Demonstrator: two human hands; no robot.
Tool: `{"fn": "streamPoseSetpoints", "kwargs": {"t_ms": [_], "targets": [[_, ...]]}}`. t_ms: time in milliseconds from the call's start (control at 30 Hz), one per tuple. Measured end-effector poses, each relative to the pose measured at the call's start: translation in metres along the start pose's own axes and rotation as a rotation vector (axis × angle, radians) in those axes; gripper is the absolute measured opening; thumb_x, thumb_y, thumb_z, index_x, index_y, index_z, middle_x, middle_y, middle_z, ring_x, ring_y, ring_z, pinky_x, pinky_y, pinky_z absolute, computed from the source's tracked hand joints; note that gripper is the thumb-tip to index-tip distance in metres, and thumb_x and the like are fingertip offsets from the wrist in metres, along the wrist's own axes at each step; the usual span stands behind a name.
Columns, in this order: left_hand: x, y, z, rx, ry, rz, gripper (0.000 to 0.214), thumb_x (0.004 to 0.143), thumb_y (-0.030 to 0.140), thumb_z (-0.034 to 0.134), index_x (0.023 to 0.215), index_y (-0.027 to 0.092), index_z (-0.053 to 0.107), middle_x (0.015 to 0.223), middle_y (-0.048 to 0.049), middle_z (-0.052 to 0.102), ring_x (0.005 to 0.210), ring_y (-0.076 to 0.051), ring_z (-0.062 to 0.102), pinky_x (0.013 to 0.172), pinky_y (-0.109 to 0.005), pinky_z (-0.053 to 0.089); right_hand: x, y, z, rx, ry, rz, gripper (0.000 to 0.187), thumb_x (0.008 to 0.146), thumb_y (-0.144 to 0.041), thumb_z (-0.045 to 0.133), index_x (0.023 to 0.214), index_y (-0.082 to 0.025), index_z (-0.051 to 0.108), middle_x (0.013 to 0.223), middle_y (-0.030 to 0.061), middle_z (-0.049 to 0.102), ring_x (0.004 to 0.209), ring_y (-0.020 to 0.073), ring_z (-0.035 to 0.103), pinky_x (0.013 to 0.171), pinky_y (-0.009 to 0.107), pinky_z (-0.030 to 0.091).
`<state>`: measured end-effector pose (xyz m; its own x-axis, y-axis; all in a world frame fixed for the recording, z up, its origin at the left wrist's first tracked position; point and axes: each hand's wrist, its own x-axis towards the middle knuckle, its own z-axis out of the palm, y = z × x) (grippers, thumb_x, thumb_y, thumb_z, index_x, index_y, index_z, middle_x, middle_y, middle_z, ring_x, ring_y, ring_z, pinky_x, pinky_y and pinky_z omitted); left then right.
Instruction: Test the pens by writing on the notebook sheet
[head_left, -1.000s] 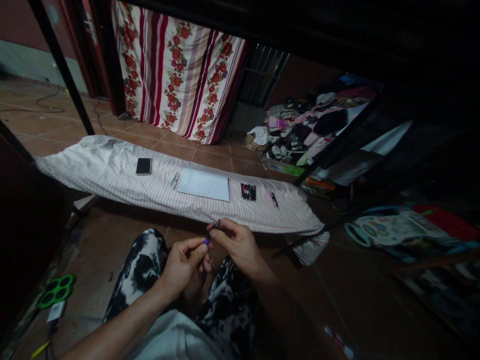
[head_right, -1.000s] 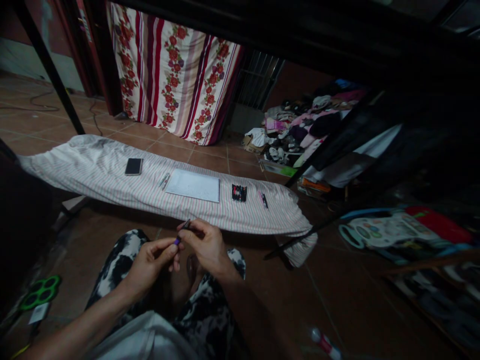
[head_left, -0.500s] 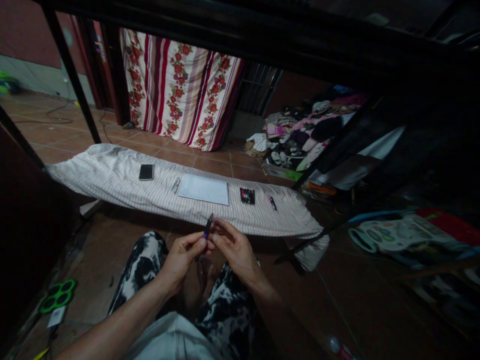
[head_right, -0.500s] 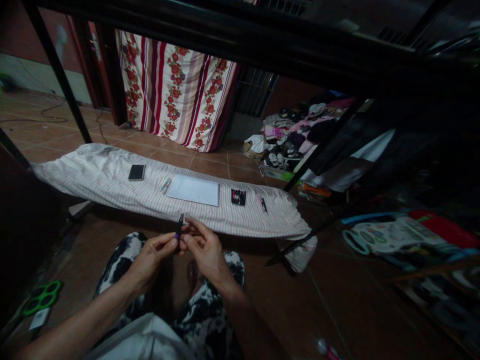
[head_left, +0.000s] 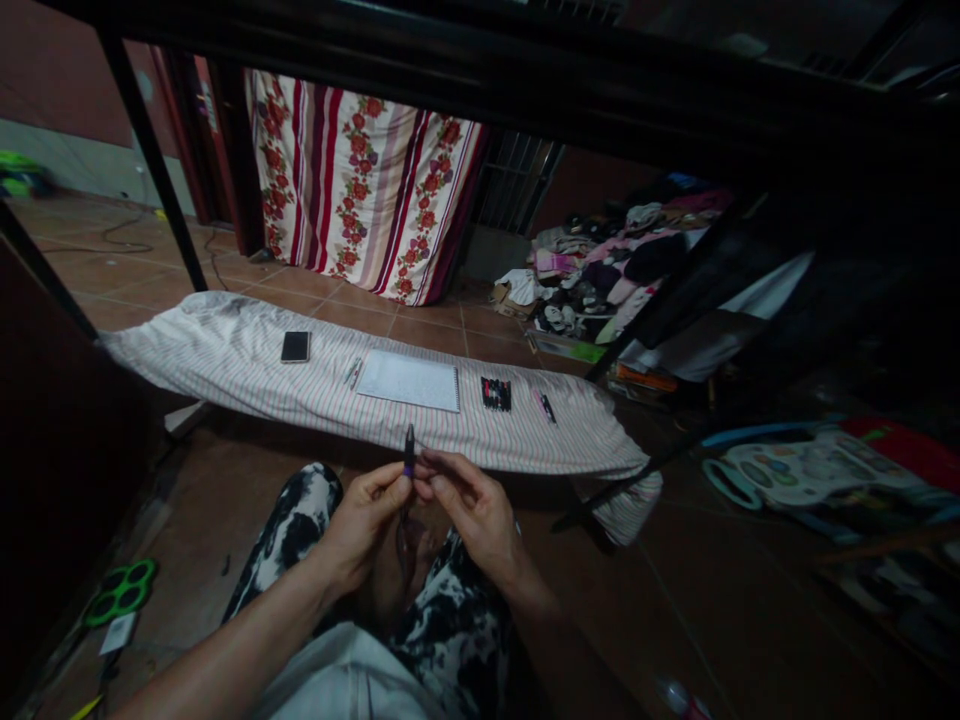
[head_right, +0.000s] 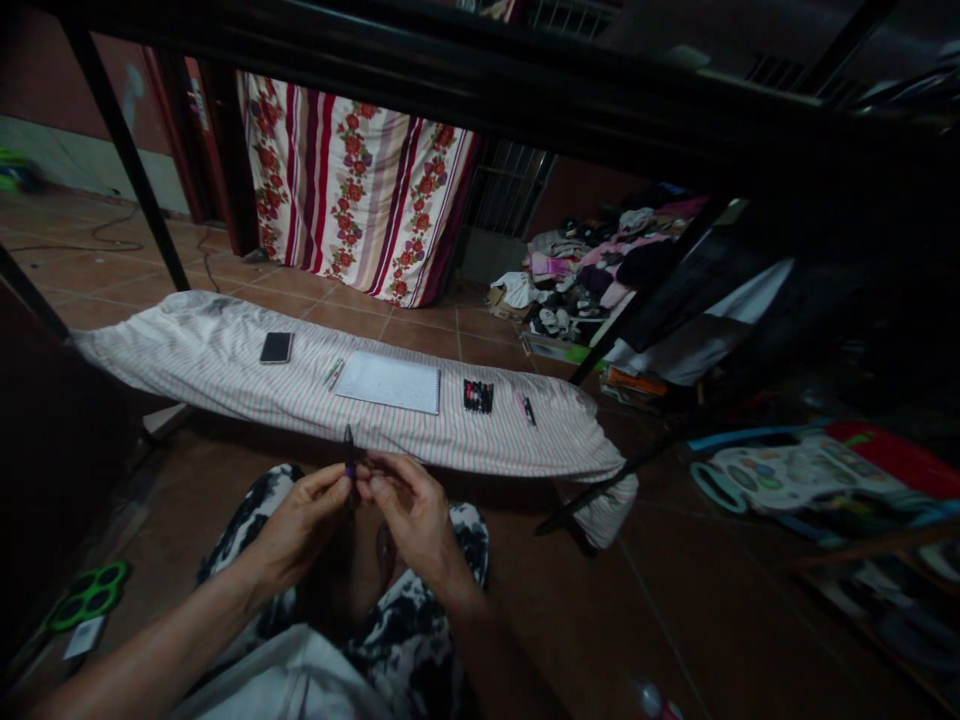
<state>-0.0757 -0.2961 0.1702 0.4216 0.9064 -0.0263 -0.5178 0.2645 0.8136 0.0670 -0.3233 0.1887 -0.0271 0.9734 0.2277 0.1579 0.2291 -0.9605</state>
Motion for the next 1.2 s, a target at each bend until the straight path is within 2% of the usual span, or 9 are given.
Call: {"fn": "streamPoseSetpoints", "kwargs": {"t_ms": [100, 233, 300, 367, 567, 800, 867, 1033, 1200], "targets": [[0.004, 0.006, 0.005, -0.231, 0.034, -0.063, 0.016, 0.076, 0.021, 0.063, 0.088, 0.011, 0.068, 0.084, -0.0080, 0.069, 0.083, -0.017, 0.064, 0.082, -0.027, 0.049, 0.001, 0.003, -0.001, -0.007, -0.019, -0.022, 0.041, 0.081, -0.035, 0.056, 0.120, -0.023, 0.053, 0.120, 0.0089, 0.058, 0.106, 0.0203, 0.058, 0.093, 0.037, 0.046], [0.016, 0.012, 0.010, -0.506, 0.277, -0.103, 0.014, 0.081, 0.003, 0.051, 0.082, 0.006, 0.064, 0.084, -0.0099, 0.067, 0.078, -0.014, 0.066, 0.079, -0.024, 0.054, 0.005, 0.014, 0.002, 0.059, -0.131, -0.035, 0.062, 0.073, -0.031, 0.067, 0.129, -0.029, 0.043, 0.136, 0.0070, 0.044, 0.117, 0.0217, 0.049, 0.098, 0.039, 0.042], [0.024, 0.014, 0.010, -0.611, 0.377, -0.135, 0.019, 0.083, 0.001, 0.044, 0.080, 0.006, 0.062, 0.080, -0.0093, 0.066, 0.074, -0.012, 0.066, 0.075, -0.024, 0.056, 0.009, 0.020, 0.005, 0.113, -0.143, -0.030, 0.064, 0.071, -0.030, 0.069, 0.129, -0.031, 0.043, 0.138, 0.0055, 0.041, 0.125, 0.0226, 0.041, 0.101, 0.040, 0.038], [0.031, 0.016, 0.010, -0.685, 0.415, -0.166, 0.023, 0.086, 0.002, 0.040, 0.078, 0.005, 0.061, 0.077, -0.0085, 0.065, 0.071, -0.012, 0.066, 0.073, -0.023, 0.056, 0.014, 0.025, 0.007, 0.158, -0.122, 0.003, 0.062, 0.071, -0.029, 0.069, 0.127, -0.032, 0.045, 0.139, 0.0048, 0.041, 0.127, 0.0230, 0.039, 0.103, 0.042, 0.036], [0.045, 0.017, 0.012, -0.735, 0.443, -0.197, 0.030, 0.089, 0.005, 0.034, 0.071, 0.005, 0.059, 0.071, -0.0082, 0.063, 0.066, -0.011, 0.065, 0.071, -0.025, 0.057, 0.025, 0.041, 0.011, 0.257, -0.031, 0.048, 0.059, 0.069, -0.027, 0.071, 0.123, -0.032, 0.049, 0.137, 0.0047, 0.042, 0.123, 0.0237, 0.043, 0.102, 0.043, 0.037], [0.051, 0.016, 0.022, -0.712, 0.434, -0.223, 0.032, 0.090, 0.008, 0.035, 0.067, 0.008, 0.058, 0.065, -0.0059, 0.061, 0.064, -0.011, 0.064, 0.067, -0.023, 0.056, 0.025, 0.066, 0.025, 0.184, 0.206, 0.011, 0.048, 0.077, -0.030, 0.060, 0.124, -0.027, 0.049, 0.139, 0.0076, 0.039, 0.121, 0.0261, 0.045, 0.100, 0.042, 0.042], [0.056, 0.015, 0.020, -0.704, 0.426, -0.248, 0.031, 0.090, 0.009, 0.035, 0.068, 0.008, 0.058, 0.065, -0.0063, 0.062, 0.065, -0.011, 0.065, 0.069, -0.024, 0.056, 0.027, 0.069, 0.024, 0.201, 0.205, 0.030, 0.049, 0.077, -0.030, 0.060, 0.124, -0.027, 0.048, 0.139, 0.0074, 0.038, 0.121, 0.0264, 0.046, 0.100, 0.041, 0.042], [0.072, 0.010, 0.011, -0.692, 0.376, -0.260, 0.023, 0.089, 0.011, 0.040, 0.075, 0.008, 0.059, 0.079, -0.0101, 0.066, 0.077, -0.015, 0.066, 0.081, -0.031, 0.054, 0.038, 0.076, 0.013, 0.250, 0.079, 0.036, 0.058, 0.075, -0.030, 0.063, 0.130, -0.028, 0.042, 0.136, 0.0070, 0.044, 0.120, 0.0249, 0.047, 0.098, 0.039, 0.044], [0.083, 0.005, 0.009, -0.686, 0.318, -0.256, 0.018, 0.087, 0.014, 0.046, 0.083, 0.007, 0.062, 0.095, -0.0134, 0.066, 0.094, -0.018, 0.063, 0.088, -0.031, 0.050, 0.045, 0.098, 0.006, 0.173, 0.175, -0.096, 0.064, 0.072, -0.041, 0.064, 0.131, -0.030, 0.041, 0.138, 0.0057, 0.041, 0.124, 0.0273, 0.042, 0.095, 0.039, 0.046]]}}
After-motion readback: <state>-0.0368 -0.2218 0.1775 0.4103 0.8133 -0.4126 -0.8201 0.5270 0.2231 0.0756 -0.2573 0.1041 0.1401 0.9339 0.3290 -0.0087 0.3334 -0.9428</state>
